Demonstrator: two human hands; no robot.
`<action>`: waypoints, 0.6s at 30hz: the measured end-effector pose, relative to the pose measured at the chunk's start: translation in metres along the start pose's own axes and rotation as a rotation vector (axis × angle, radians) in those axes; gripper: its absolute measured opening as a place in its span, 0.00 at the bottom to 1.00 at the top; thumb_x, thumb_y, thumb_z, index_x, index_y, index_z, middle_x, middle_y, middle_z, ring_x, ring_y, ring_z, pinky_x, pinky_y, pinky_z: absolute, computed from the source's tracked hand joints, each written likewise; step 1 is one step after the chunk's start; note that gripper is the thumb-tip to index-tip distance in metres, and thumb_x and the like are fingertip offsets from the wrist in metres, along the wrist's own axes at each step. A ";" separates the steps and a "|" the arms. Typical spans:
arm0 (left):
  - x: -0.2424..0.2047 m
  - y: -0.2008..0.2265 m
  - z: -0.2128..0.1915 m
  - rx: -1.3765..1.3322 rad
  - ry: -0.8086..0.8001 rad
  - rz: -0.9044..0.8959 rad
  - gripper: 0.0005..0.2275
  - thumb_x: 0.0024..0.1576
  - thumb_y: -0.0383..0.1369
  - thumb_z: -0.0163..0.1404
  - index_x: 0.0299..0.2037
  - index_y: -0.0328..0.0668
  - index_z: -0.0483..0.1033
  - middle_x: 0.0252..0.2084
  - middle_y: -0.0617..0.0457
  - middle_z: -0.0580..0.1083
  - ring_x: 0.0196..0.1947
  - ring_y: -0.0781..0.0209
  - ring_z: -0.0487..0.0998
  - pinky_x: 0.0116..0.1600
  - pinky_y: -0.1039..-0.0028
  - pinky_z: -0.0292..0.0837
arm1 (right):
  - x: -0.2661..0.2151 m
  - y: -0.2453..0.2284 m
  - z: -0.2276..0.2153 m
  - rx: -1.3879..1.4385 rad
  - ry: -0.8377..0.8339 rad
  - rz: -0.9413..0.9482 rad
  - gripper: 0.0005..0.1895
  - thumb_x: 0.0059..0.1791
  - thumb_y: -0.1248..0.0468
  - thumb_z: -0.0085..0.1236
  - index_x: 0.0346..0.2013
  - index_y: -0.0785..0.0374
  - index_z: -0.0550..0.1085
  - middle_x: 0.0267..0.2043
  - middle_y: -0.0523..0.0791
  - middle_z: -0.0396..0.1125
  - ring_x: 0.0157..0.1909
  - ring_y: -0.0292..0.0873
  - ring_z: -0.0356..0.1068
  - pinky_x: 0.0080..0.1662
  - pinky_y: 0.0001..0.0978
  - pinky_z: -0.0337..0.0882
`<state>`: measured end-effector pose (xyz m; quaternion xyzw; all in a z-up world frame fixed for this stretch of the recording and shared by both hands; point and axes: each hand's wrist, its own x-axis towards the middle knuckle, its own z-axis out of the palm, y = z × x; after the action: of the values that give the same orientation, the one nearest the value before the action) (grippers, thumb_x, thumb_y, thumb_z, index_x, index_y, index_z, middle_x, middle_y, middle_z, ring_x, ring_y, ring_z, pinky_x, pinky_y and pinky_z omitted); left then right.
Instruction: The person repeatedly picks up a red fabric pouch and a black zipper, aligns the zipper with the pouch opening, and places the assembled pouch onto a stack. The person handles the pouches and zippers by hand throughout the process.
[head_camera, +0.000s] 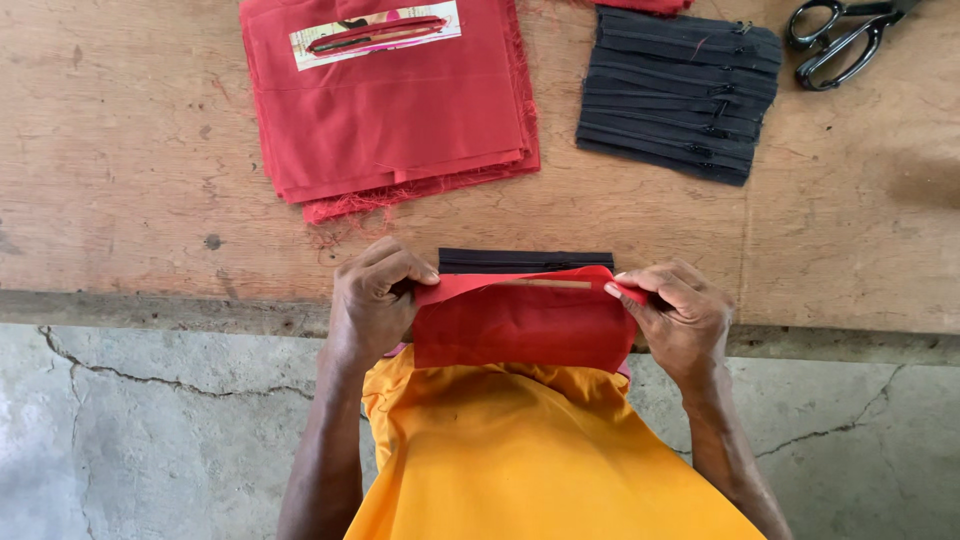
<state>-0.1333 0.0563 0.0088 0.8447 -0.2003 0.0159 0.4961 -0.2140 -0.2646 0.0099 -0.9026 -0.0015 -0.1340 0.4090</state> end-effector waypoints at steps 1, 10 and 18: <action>0.000 0.000 0.000 -0.001 -0.003 -0.008 0.11 0.41 0.12 0.55 0.30 0.36 0.76 0.32 0.52 0.77 0.35 0.57 0.82 0.39 0.72 0.76 | 0.000 0.000 0.000 -0.001 0.001 0.001 0.11 0.42 0.73 0.73 0.37 0.66 0.80 0.38 0.46 0.75 0.37 0.39 0.75 0.39 0.28 0.74; 0.002 0.005 0.000 -0.049 -0.002 -0.150 0.12 0.46 0.22 0.67 0.31 0.34 0.73 0.30 0.53 0.75 0.30 0.62 0.79 0.36 0.74 0.75 | -0.002 0.001 0.002 0.014 -0.011 0.004 0.10 0.43 0.73 0.72 0.37 0.65 0.80 0.37 0.45 0.75 0.37 0.38 0.75 0.38 0.27 0.75; 0.001 0.003 -0.002 -0.023 -0.044 -0.062 0.09 0.44 0.14 0.60 0.31 0.35 0.78 0.31 0.54 0.76 0.32 0.63 0.80 0.37 0.75 0.76 | -0.002 0.001 0.003 0.011 -0.010 0.009 0.10 0.43 0.73 0.71 0.37 0.63 0.81 0.37 0.44 0.75 0.37 0.37 0.74 0.37 0.26 0.75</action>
<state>-0.1325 0.0568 0.0125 0.8448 -0.1850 -0.0207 0.5016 -0.2146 -0.2630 0.0067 -0.9009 0.0000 -0.1277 0.4148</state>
